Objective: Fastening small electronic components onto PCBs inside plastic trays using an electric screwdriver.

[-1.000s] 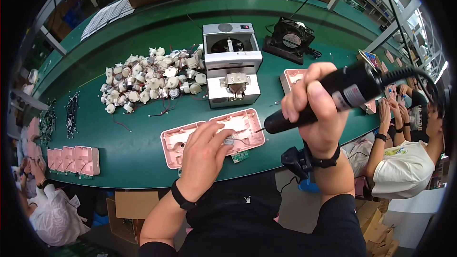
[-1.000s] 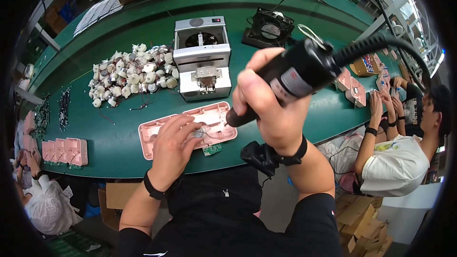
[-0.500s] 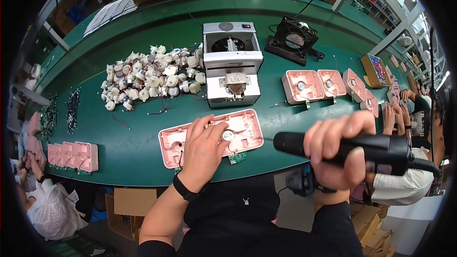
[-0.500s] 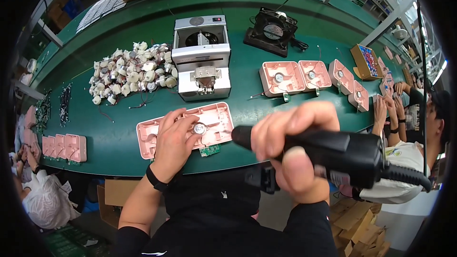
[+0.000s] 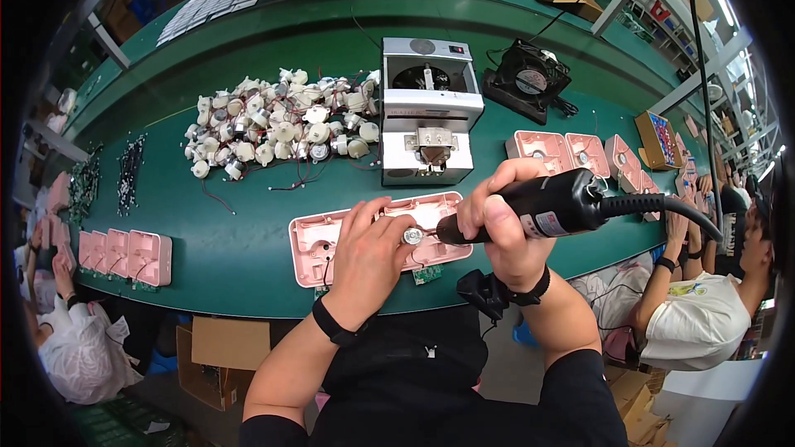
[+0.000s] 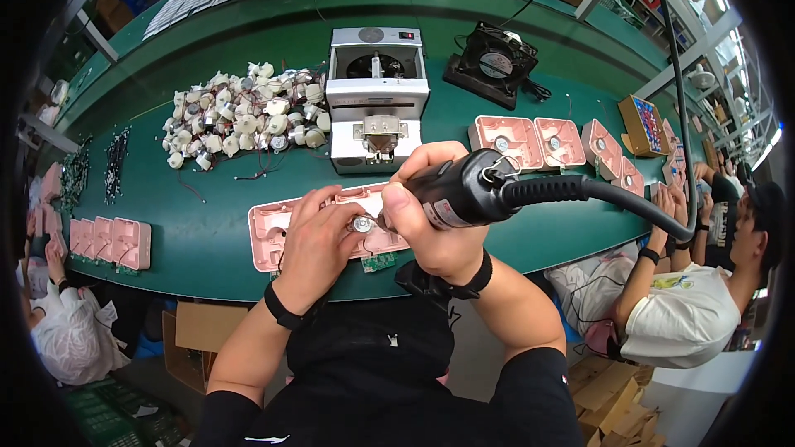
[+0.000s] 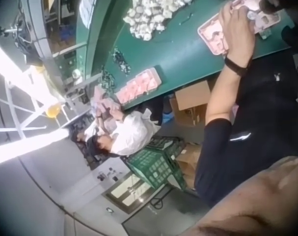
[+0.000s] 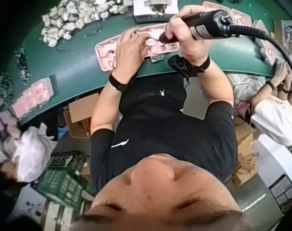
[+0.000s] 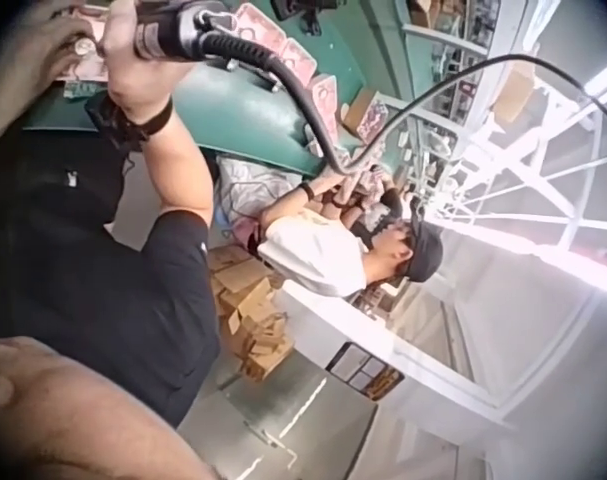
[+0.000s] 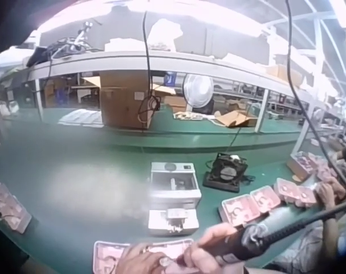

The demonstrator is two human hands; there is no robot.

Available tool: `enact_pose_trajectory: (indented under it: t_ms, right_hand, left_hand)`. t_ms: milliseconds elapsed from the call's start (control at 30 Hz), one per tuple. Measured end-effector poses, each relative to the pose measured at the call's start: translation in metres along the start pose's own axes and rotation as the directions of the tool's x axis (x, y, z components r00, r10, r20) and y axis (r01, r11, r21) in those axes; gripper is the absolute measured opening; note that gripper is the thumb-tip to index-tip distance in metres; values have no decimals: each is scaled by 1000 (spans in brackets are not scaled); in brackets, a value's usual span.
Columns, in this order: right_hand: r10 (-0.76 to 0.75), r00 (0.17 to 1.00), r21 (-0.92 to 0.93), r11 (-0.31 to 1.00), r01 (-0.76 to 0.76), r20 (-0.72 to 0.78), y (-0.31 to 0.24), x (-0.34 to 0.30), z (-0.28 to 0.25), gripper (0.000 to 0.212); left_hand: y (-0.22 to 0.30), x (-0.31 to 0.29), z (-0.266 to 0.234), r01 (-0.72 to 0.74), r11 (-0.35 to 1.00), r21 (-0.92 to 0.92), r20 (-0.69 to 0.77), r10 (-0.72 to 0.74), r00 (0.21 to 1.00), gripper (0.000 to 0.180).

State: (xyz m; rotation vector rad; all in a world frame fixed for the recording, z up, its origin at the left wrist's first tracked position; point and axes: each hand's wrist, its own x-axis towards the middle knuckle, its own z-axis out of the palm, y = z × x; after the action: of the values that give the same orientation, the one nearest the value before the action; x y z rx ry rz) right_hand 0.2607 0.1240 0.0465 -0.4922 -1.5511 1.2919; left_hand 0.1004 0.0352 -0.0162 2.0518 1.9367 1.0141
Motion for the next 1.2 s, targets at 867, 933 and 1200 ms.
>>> enact_pose_trajectory:
  t_ms: [867, 933, 1200]
  right_hand:
    - [-224, 973, 216, 949, 231, -60, -46, 58, 6, 17]
    - [-224, 971, 134, 963, 235, -88, -43, 74, 11, 17]
    - [-135, 989, -72, 989, 130, -57, -17, 96, 16, 15]
  left_hand:
    - [-10, -4, -2, -49, 999, 1, 16, 49, 999, 36]
    - [-11, -2, -7, -82, 997, 10, 29, 82, 996, 39]
    - [-15, -16, -38, -46, 996, 81, 135, 35, 990, 98]
